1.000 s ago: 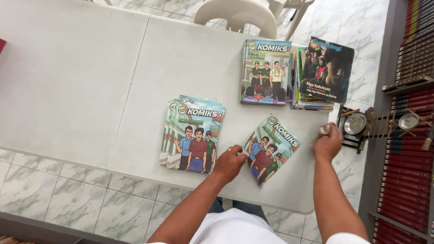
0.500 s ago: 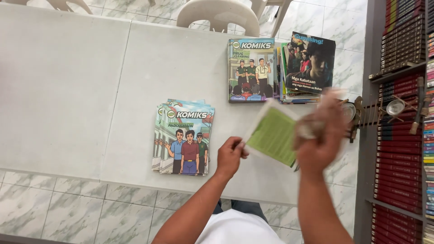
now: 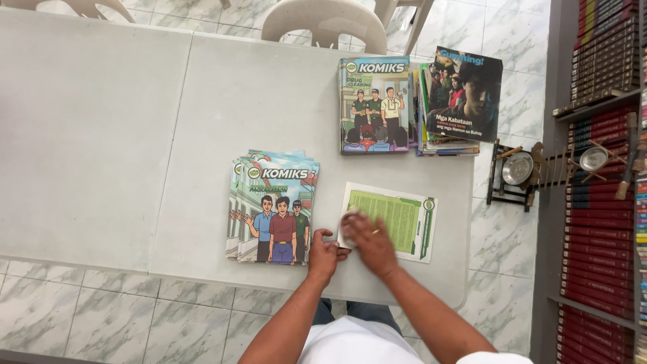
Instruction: Cleaning and stacking comic books on a table in a library setting.
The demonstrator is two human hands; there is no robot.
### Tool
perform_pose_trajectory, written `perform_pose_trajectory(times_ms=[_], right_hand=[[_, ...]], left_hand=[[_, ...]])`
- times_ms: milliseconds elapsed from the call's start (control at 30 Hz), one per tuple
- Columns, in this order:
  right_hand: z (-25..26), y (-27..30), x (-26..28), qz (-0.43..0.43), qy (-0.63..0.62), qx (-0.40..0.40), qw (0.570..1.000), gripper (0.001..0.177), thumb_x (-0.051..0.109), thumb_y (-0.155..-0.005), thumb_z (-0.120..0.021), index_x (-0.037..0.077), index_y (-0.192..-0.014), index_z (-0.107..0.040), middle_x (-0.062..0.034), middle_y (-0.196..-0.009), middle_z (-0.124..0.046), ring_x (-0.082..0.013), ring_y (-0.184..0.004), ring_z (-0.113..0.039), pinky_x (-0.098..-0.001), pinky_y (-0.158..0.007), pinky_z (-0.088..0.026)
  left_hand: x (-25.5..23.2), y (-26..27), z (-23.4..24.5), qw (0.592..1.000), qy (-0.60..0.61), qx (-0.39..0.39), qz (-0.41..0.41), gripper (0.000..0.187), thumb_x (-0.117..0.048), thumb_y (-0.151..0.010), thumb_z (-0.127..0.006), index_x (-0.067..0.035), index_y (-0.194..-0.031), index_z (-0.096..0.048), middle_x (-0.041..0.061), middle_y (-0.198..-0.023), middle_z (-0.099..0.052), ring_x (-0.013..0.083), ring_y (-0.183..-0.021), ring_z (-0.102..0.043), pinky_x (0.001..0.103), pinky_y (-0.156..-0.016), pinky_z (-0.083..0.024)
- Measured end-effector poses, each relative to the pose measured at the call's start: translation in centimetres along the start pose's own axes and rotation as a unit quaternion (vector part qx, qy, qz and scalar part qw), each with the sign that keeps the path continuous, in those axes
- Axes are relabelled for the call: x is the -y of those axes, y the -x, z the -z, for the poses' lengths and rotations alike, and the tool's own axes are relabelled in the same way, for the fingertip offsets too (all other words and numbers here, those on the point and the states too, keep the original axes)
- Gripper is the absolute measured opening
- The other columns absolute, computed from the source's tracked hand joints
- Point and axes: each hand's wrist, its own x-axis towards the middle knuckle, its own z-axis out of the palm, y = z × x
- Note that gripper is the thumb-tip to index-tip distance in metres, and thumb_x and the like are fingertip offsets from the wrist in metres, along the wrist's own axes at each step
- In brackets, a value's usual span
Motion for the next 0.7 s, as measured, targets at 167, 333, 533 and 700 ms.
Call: perform_pose_trajectory(times_ms=[167,333,533,700], right_hand=[[4.5,1.1,-11.6,-0.187,0.118,-0.052,0.974,0.026,0.008,-0.102,-0.053,0.017,-0.12,-0.071,-0.0055,-0.129,-0.067,-0.0293,-0.126,-0.059,-0.0514,-0.109,-0.039],[6.9,-1.6,-15.3,-0.301,0.279,-0.219,0.885,0.025,0.025,-0.111,-0.054,0.028,-0.123,-0.075,0.0102,-0.133,-0.066,-0.0138,-0.116,-0.066,-0.0304,-0.096,-0.053],[3.1,-7.4,-1.2,-0.074,-0.104,-0.126,0.984,0.031,0.014,-0.11,-0.043,0.008,-0.128,-0.068,-0.0155,-0.131,-0.064,-0.0372,-0.13,-0.057,-0.0505,-0.108,-0.045],[1.0,-5.3,-1.3,0.104,-0.019,-0.059,0.993,0.026,0.025,-0.098,-0.058,0.028,-0.12,-0.072,0.0002,-0.137,-0.067,-0.0256,-0.128,-0.061,-0.0444,-0.1,-0.048]], left_hand=[[0.2,0.7,-0.1,0.999,-0.036,0.005,-0.003,0.023,0.0,-0.104,-0.045,-0.007,-0.117,-0.063,0.022,-0.106,-0.074,0.0276,-0.086,-0.079,0.03,-0.074,-0.068],[-0.9,1.0,-0.1,0.997,-0.076,0.008,-0.01,0.024,0.0,-0.101,-0.05,-0.005,-0.108,-0.073,0.021,-0.104,-0.075,0.0267,-0.084,-0.08,0.031,-0.072,-0.07],[0.5,0.4,0.1,0.996,-0.082,0.009,-0.026,0.026,0.002,-0.101,-0.049,-0.002,-0.111,-0.073,0.025,-0.107,-0.073,0.0284,-0.086,-0.079,0.033,-0.076,-0.069],[0.9,0.6,0.2,0.997,-0.077,0.006,-0.032,0.027,0.002,-0.102,-0.047,0.0,-0.114,-0.071,0.024,-0.109,-0.074,0.0292,-0.088,-0.078,0.035,-0.08,-0.068]])
